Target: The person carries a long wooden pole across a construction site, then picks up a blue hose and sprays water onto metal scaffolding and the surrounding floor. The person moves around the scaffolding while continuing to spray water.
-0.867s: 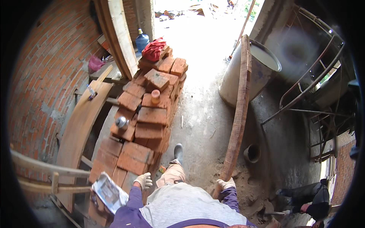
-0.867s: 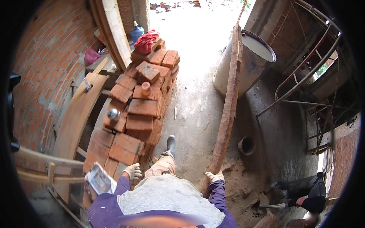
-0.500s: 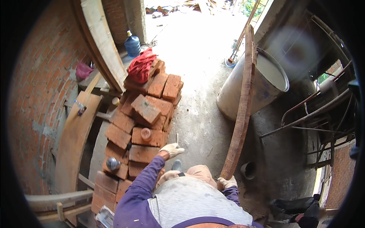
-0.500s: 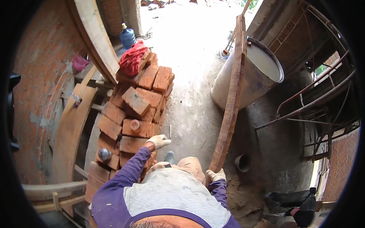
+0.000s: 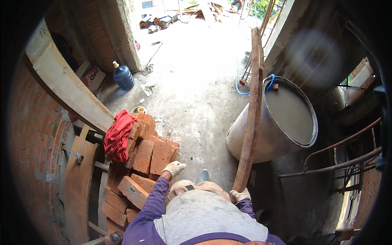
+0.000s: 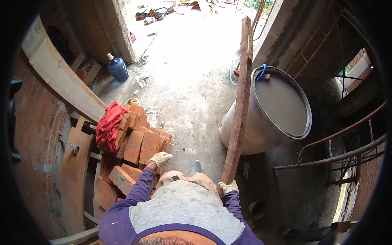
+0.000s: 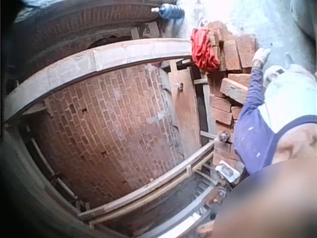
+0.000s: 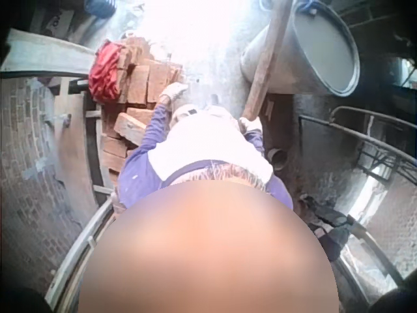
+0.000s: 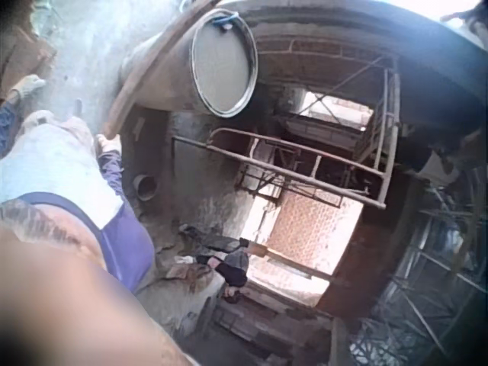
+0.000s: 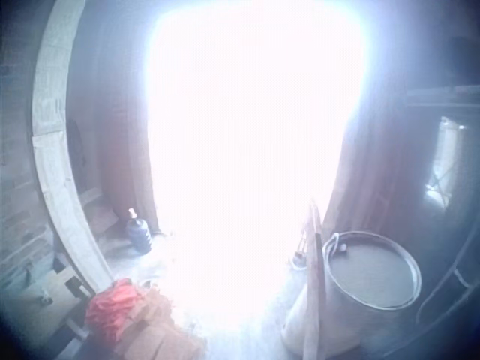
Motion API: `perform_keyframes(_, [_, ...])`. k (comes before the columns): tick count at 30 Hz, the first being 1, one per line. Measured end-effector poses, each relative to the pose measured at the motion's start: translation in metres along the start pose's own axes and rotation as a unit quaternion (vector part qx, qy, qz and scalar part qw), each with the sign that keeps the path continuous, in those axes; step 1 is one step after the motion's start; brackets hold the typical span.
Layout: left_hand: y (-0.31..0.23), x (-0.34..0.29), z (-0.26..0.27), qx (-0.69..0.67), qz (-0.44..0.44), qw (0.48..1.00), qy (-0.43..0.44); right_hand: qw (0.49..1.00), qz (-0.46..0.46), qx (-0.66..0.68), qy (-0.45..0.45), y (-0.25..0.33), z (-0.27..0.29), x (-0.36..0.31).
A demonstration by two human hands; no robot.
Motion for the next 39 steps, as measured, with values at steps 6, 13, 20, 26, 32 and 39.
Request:
perform_keyframes(6, [-0.035,0.089,0.072,-0.286,0.125,0.950,0.009,0.999,0.049,0.016,0.000,0.132,0.022,0.126])
perform_keyframes(13, [-0.097,0.263,0.181,-0.315,0.153,0.936,0.030,0.998,0.006,-0.052,-0.037,0.278,0.011,0.258])
perform_keyframes(20, [-0.237,0.528,0.334,-0.157,0.052,0.985,-0.050,0.998,0.009,-0.045,-0.033,0.442,0.008,0.368])
perform_keyframes(26, [-0.447,0.688,0.391,-0.033,-0.129,0.991,-0.031,0.997,-0.046,-0.039,-0.039,0.549,0.009,0.503])
perform_keyframes(32, [-0.512,0.823,0.399,0.006,-0.019,0.997,0.074,0.997,0.041,0.028,-0.052,0.672,0.022,0.676])
perform_keyframes(39, [-0.583,0.920,0.445,0.030,0.023,0.996,0.079,0.998,0.033,0.025,-0.042,0.844,0.087,0.822])
Point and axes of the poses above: each hand's wrist, its own x-axis towards the middle knuckle, its own z-axis out of the back of the hand, y = z × x, the point moved 4 cm from there along x, towards the middle knuckle, and after that the axes turned 1 degree about -y, right-handed, at the moved point
